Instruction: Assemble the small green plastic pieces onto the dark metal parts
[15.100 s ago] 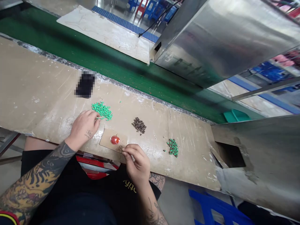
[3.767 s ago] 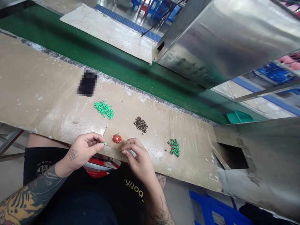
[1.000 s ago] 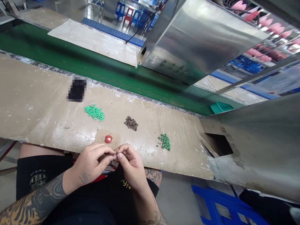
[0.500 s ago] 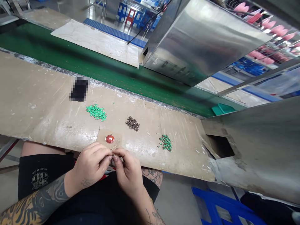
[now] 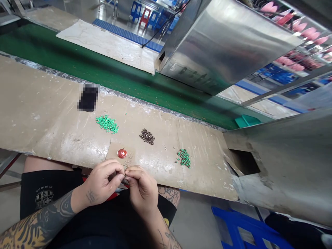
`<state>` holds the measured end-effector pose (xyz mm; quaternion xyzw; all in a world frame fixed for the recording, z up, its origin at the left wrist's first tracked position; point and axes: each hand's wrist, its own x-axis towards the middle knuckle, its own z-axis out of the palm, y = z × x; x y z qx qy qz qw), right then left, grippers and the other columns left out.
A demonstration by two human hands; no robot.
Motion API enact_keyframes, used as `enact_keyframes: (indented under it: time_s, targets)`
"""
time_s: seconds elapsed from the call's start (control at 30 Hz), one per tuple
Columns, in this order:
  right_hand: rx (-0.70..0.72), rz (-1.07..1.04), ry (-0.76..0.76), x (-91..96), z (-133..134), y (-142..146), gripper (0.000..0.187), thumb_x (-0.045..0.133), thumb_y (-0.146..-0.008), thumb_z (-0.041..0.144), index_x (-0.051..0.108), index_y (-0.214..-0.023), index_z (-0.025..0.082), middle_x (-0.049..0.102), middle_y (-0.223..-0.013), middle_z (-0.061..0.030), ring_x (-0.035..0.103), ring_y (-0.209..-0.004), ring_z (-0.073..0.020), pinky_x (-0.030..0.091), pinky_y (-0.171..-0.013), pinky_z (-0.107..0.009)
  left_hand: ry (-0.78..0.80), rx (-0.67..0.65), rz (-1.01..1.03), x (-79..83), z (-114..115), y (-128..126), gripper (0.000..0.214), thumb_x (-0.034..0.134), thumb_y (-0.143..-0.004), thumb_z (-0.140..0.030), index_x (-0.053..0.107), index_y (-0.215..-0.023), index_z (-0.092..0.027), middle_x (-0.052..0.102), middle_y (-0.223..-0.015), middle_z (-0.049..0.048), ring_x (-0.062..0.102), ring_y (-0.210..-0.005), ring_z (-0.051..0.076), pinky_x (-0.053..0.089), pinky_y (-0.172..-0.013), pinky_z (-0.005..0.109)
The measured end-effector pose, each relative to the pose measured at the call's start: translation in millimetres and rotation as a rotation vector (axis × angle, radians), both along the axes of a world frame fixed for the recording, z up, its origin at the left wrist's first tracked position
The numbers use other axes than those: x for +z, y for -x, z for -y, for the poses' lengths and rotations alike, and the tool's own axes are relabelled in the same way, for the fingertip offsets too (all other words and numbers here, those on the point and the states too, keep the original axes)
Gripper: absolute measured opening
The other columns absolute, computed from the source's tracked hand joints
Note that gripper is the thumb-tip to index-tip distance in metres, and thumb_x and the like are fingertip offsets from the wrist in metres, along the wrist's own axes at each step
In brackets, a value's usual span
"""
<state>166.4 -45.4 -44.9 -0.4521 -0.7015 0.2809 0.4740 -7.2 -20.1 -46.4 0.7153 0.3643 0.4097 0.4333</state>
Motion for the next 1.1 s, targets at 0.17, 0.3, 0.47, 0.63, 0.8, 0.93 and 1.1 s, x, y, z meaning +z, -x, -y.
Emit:
enact_keyframes:
  time_s: [0.17, 0.3, 0.47, 0.63, 0.8, 0.93, 1.1]
  targets:
    - [-0.056, -0.099, 0.058, -7.7, 8, 8, 0.020, 0.052, -0.097, 0.007, 0.060, -0.100, 0.025, 0.067, -0.090, -0.0010, 0.066, -0.082, -0.0153, 0.055, -0.075, -0.031, -0.105, 0.077, 0.074, -9.3, 6, -6, 0.013, 0.053, -0.096, -0.014, 0.055, -0.085, -0.020, 0.057, -0.076, -0.0010, 0.055, -0.070, 0.013, 0.045, -0.066, 0.024]
    - [-0.087, -0.220, 0.154, -13.7, 13, 14, 0.016, 0.055, -0.099, 0.011, 0.062, -0.100, 0.026, 0.064, -0.093, -0.0017, 0.064, -0.086, -0.0161, 0.054, -0.076, -0.030, -0.176, 0.153, 0.102, -15.3, 8, -11, 0.012, 0.055, -0.095, -0.013, 0.057, -0.085, -0.020, 0.059, -0.076, 0.0002, 0.056, -0.071, 0.014, 0.047, -0.068, 0.025]
    - [-0.127, -0.306, 0.211, -16.7, 15, 19, 0.011, 0.056, -0.101, 0.018, 0.064, -0.099, 0.024, 0.060, -0.096, -0.0046, 0.062, -0.093, -0.0192, 0.054, -0.080, -0.034, -0.169, 0.206, 0.146, -18.6, 13, -17, 0.010, 0.058, -0.093, -0.012, 0.059, -0.088, -0.020, 0.063, -0.078, 0.0013, 0.061, -0.074, 0.015, 0.050, -0.070, 0.026]
    - [-0.154, -0.184, 0.182, -19.5, 10, 8, 0.011, 0.053, -0.101, 0.019, 0.063, -0.099, 0.024, 0.059, -0.095, -0.0049, 0.060, -0.089, -0.0198, 0.052, -0.077, -0.034, -0.131, 0.187, -0.012, -18.5, -6, -8, 0.006, 0.056, -0.096, -0.016, 0.061, -0.096, -0.020, 0.067, -0.085, 0.0027, 0.064, -0.079, 0.017, 0.052, -0.075, 0.029]
    - [-0.215, 0.074, 0.103, -26.2, -7, -13, 0.010, 0.052, -0.100, 0.018, 0.060, -0.095, 0.023, 0.061, -0.090, -0.0036, 0.060, -0.086, -0.0196, 0.049, -0.076, -0.034, -0.216, 0.355, -0.732, -26.2, -75, 12, 0.016, 0.052, -0.101, -0.021, 0.066, -0.106, -0.016, 0.070, -0.106, 0.0116, 0.064, -0.102, 0.028, 0.050, -0.091, 0.041]
    - [-0.205, 0.211, 0.095, -28.0, -22, -23, 0.011, 0.052, -0.100, 0.018, 0.058, -0.092, 0.022, 0.061, -0.085, -0.0022, 0.060, -0.078, -0.0182, 0.048, -0.069, -0.030, -0.209, 0.387, -0.953, -34.5, -110, 19, 0.018, 0.056, -0.101, -0.028, 0.068, -0.099, -0.014, 0.069, -0.096, 0.0120, 0.064, -0.096, 0.030, 0.050, -0.085, 0.040]
    - [-0.145, 0.338, 0.112, -27.0, -33, -28, 0.013, 0.051, -0.099, 0.018, 0.058, -0.088, 0.022, 0.062, -0.082, -0.0024, 0.060, -0.075, -0.0183, 0.047, -0.067, -0.030, -0.203, 0.389, -0.994, -39.8, -113, 16, 0.018, 0.056, -0.100, -0.024, 0.069, -0.093, -0.014, 0.067, -0.094, 0.0125, 0.063, -0.096, 0.030, 0.049, -0.084, 0.040]
